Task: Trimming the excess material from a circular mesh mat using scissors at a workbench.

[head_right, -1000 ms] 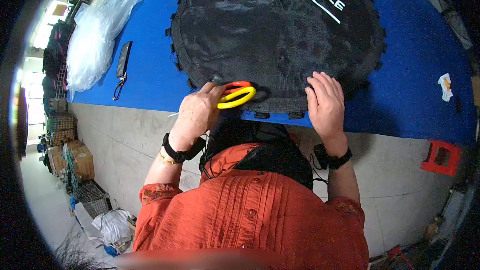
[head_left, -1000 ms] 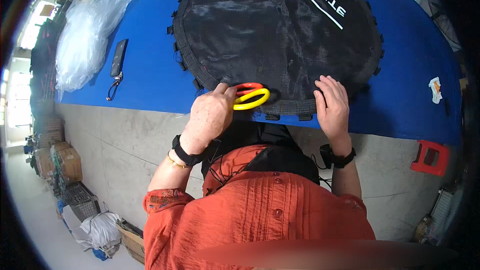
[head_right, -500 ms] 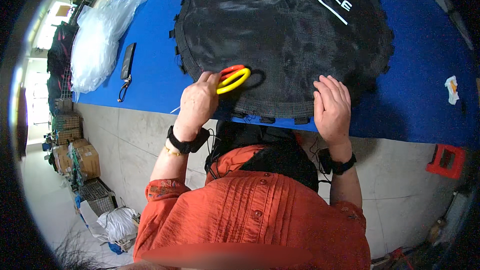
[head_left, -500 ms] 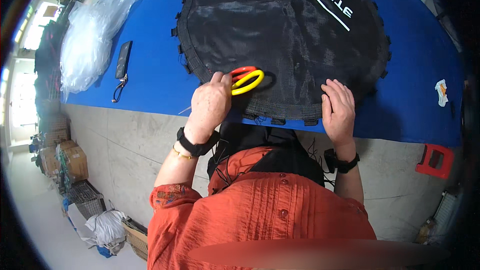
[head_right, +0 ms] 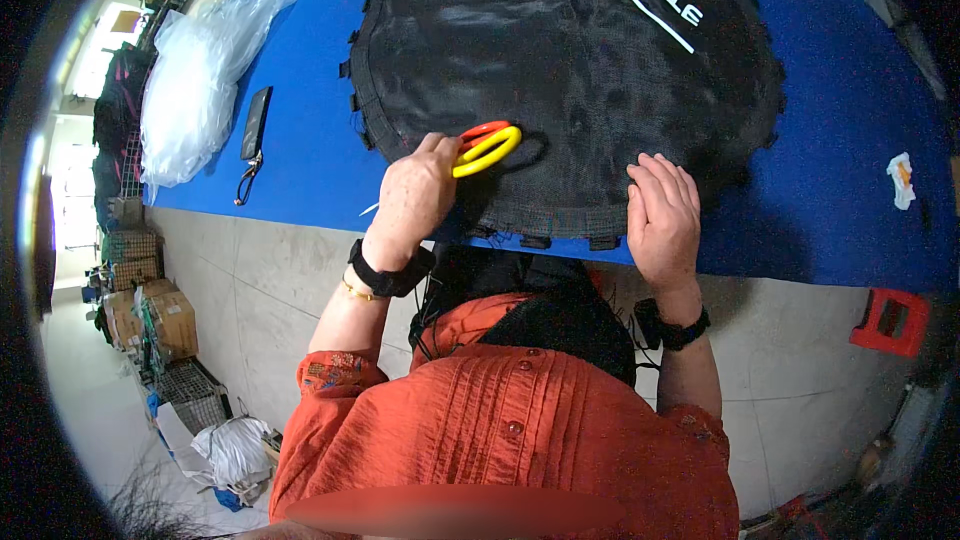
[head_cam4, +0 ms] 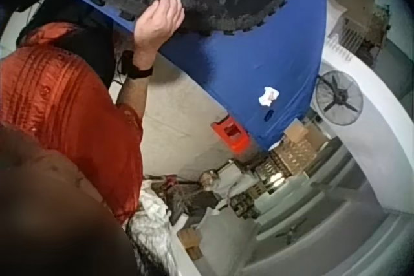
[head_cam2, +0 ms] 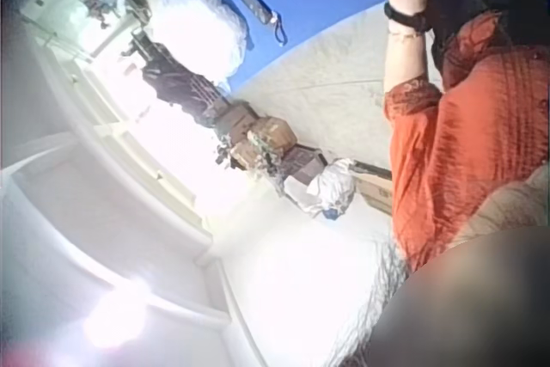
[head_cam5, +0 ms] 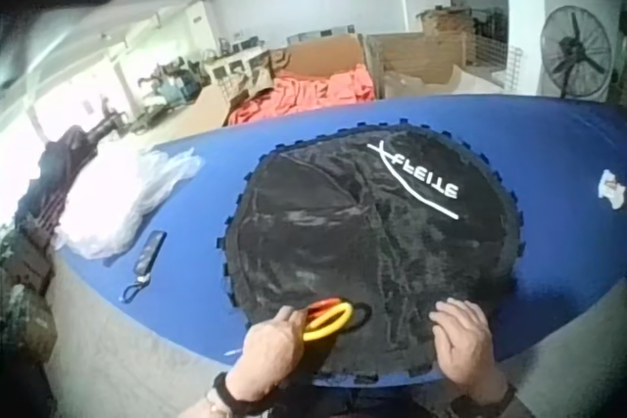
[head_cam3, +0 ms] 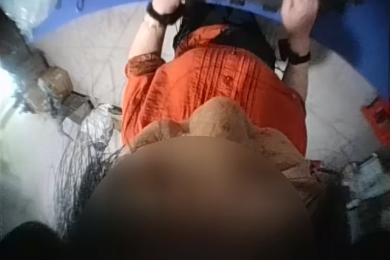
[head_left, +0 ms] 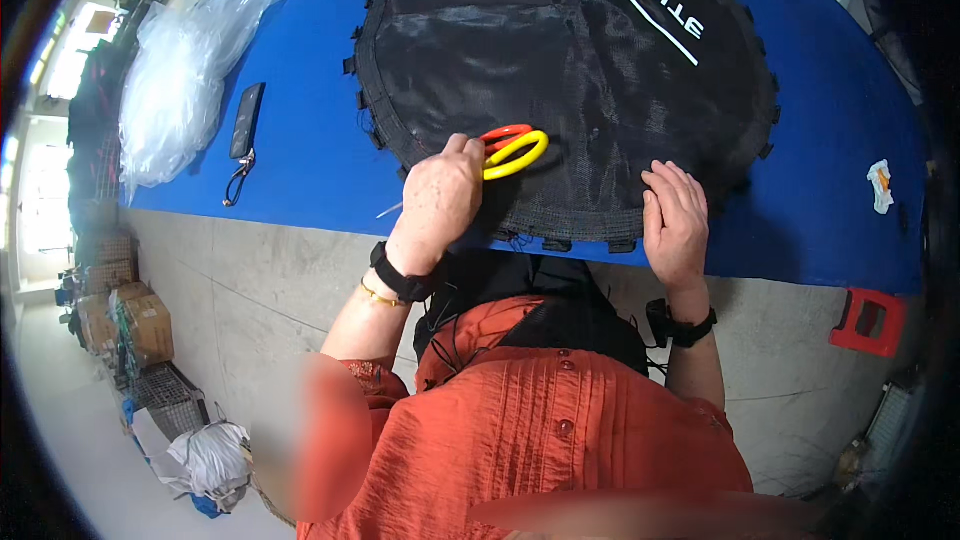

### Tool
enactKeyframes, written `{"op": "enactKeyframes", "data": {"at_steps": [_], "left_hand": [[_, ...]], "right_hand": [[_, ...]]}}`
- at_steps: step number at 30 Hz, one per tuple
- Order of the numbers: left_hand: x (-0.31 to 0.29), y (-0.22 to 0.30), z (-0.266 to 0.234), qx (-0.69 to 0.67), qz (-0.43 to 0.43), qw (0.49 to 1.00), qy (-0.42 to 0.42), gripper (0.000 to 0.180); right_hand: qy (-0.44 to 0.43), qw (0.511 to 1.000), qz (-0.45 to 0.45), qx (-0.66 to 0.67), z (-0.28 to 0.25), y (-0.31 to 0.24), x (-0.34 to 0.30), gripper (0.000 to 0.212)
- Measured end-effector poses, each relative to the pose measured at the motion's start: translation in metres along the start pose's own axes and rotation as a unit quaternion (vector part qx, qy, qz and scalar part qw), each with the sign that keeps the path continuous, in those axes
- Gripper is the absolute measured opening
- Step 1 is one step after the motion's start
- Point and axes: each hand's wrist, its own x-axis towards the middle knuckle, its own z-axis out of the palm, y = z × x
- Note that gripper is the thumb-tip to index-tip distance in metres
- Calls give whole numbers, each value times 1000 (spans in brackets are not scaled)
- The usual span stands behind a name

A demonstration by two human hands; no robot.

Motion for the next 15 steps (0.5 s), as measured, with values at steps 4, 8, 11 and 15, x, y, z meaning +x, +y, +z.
{"op": "enactKeyframes", "data": {"at_steps": [4,8,11,15], "left_hand": [[15,-4,0,-2,-44,998,-46,27],[7,3,-3,12,-26,998,-59,27],[-2,8,0,8,-20,998,-54,28],[5,2,2,3,-34,999,-39,25]], "right_hand": [[4,1000,-1,1,1,2,-1,21],[10,1000,2,4,0,0,0,21],[8,1000,3,4,2,-2,-1,21],[12,1000,-3,3,2,0,-2,21]]}}
